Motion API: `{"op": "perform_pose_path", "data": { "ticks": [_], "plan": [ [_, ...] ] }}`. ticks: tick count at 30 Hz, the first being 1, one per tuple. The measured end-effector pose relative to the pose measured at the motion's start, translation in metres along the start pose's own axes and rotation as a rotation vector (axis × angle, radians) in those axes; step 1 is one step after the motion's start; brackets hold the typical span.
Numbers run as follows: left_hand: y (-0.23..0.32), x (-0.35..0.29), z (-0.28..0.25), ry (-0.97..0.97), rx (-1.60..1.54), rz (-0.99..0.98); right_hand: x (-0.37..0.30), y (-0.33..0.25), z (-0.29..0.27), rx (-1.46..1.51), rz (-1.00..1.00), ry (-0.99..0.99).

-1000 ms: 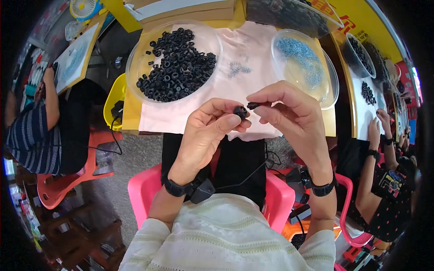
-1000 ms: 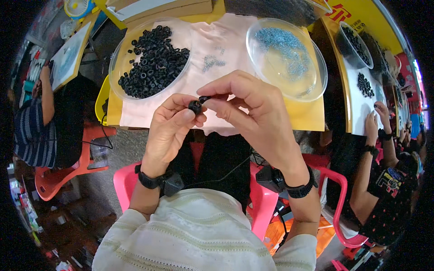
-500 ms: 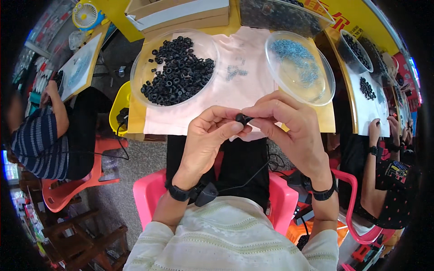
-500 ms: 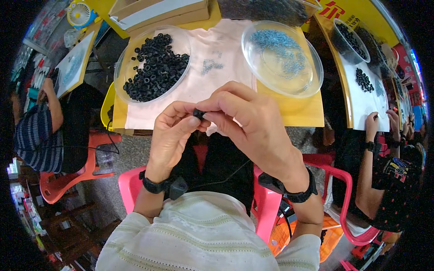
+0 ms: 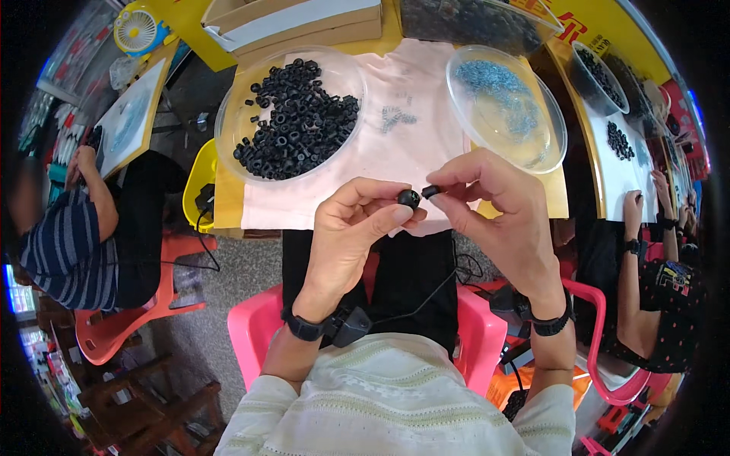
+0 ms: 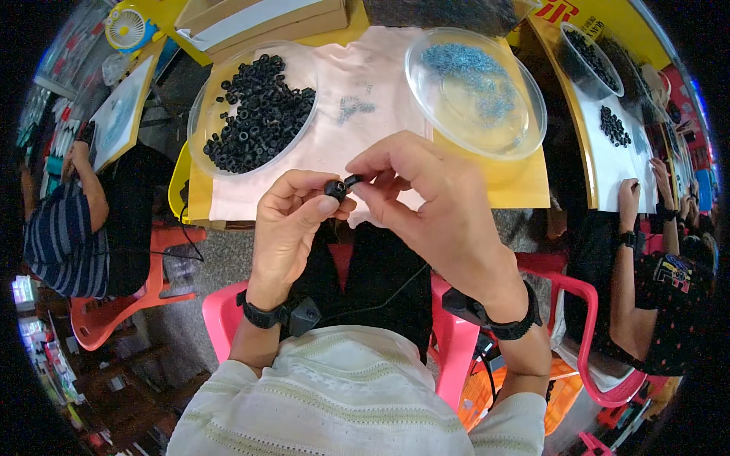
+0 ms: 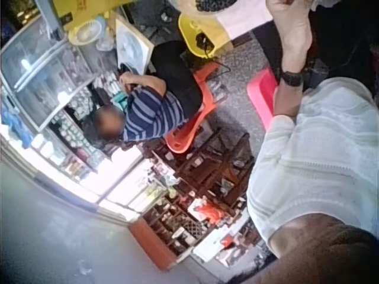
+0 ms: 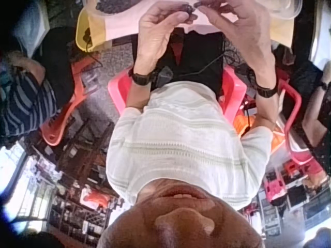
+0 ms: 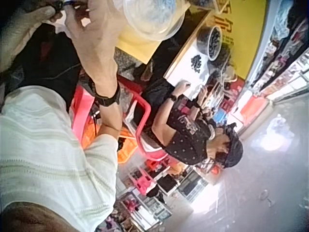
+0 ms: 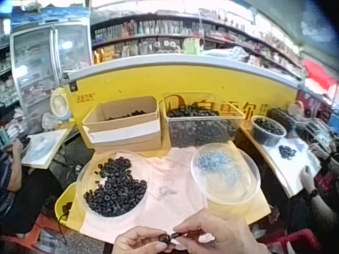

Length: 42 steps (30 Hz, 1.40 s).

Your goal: Assembling small plastic components by hand in a production line setting.

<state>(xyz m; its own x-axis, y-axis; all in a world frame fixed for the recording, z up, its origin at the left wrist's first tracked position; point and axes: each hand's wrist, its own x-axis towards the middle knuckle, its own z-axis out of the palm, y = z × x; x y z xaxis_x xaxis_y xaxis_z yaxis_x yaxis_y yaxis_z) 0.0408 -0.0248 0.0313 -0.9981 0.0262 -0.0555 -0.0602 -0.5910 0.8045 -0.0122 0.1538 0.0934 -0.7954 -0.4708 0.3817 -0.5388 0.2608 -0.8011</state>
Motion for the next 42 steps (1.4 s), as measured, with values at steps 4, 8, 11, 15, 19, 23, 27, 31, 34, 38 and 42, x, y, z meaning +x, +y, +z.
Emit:
{"op": "perform_pose_path", "data": {
  "ticks": [4, 8, 11, 15, 19, 23, 27, 31, 34, 38, 42],
  "plan": [
    [-0.002, 0.001, 0.001, -0.034, -0.040, 0.008, 0.001, 0.005, 0.005, 0.001, -0.056, -0.039],
    [-0.005, 0.002, -0.004, -0.038, -0.081, -0.007, 0.002, 0.008, 0.008, 0.023, -0.059, -0.056],
    [-0.010, 0.003, -0.007, -0.047, -0.129, -0.026, 0.000, 0.007, 0.012, 0.157, 0.059, -0.047],
    [-0.008, 0.004, -0.005, -0.053, -0.114, -0.015, -0.002, 0.005, 0.013, 0.400, 0.280, -0.023],
    [-0.004, 0.006, -0.005, -0.052, -0.114, -0.059, -0.002, 0.008, 0.012, 0.421, 0.353, -0.029],
    [-0.006, 0.007, -0.012, -0.104, -0.239, -0.123, 0.000, 0.016, 0.010, 0.327, 0.209, -0.036],
    [-0.009, 0.010, -0.016, -0.121, -0.331, -0.201, -0.001, 0.027, 0.011, 0.213, 0.121, -0.043],
    [-0.015, 0.012, -0.017, -0.100, -0.300, -0.217, -0.006, 0.032, 0.013, 0.122, 0.052, -0.021],
    [-0.017, 0.014, -0.014, -0.078, -0.282, -0.227, -0.010, 0.032, 0.014, -0.010, -0.005, 0.013],
    [-0.017, 0.015, -0.007, -0.066, -0.341, -0.273, -0.014, 0.024, 0.014, -0.098, -0.038, 0.020],
    [-0.017, 0.014, -0.003, -0.080, -0.394, -0.343, -0.019, 0.028, 0.016, -0.184, -0.073, 0.062]
  ]
}}
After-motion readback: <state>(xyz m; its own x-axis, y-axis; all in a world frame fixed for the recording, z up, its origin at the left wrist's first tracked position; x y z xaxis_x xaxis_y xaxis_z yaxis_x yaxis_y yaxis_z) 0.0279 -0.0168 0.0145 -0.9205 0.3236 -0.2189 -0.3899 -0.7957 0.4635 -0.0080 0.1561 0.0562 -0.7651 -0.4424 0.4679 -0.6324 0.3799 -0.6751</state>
